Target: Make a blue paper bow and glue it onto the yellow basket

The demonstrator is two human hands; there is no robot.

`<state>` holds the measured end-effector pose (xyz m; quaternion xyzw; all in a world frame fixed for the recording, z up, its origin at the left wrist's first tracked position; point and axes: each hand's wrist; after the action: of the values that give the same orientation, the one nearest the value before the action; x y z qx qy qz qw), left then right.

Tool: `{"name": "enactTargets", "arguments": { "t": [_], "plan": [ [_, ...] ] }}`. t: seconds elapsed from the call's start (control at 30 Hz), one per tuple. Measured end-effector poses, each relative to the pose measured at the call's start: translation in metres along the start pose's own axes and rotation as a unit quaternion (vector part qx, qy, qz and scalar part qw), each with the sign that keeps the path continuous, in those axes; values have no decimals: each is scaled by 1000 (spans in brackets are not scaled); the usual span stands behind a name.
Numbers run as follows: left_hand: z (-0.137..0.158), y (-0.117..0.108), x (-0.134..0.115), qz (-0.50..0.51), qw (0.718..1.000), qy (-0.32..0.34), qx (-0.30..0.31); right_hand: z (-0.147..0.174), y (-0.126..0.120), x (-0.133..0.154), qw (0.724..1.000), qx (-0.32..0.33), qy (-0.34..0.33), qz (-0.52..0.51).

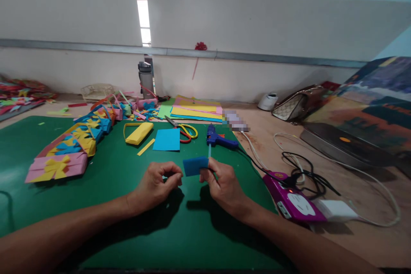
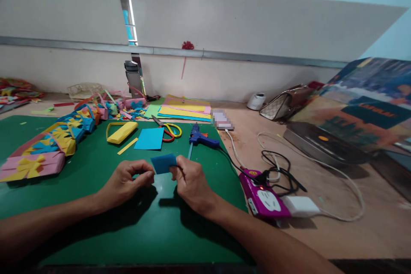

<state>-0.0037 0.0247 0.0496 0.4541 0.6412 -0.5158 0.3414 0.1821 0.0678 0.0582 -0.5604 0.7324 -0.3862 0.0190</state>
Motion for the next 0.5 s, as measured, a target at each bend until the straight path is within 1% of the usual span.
{"name": "enactTargets", "arguments": {
  "t": [0.07,0.1,0.17,0.23,0.27,0.33,0.4,0.5],
  "plan": [
    [-2,0,3,89,993,-76,3,0,-1,-2,1000,-17,-11,14],
    [-3,0,4,148,981,-126,19,0,-1,-3,999,-24,-21,17],
    [-5,1,6,261,938,-218,72,1,-2,-3,997,-24,-72,25],
    [-5,2,6,329,897,-271,118,3,-3,-1,986,-9,-161,49],
    [-4,3,5,343,887,-280,132,3,-3,1,976,1,-206,69],
    [-3,5,3,340,886,-282,141,4,-5,4,957,16,-268,110],
    [-2,7,1,330,894,-279,118,3,-5,6,951,23,-280,127],
    [-1,9,2,334,903,-263,63,2,-4,4,962,16,-250,107]
  ]
}}
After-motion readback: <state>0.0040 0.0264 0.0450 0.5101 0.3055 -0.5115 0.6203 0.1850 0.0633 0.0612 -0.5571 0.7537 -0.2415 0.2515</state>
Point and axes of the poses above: each hand's wrist, its own z-axis away from the middle knuckle, its own y-axis out of the palm, x = y × z, and after that the axes turned 5 degrees about -x, right-handed
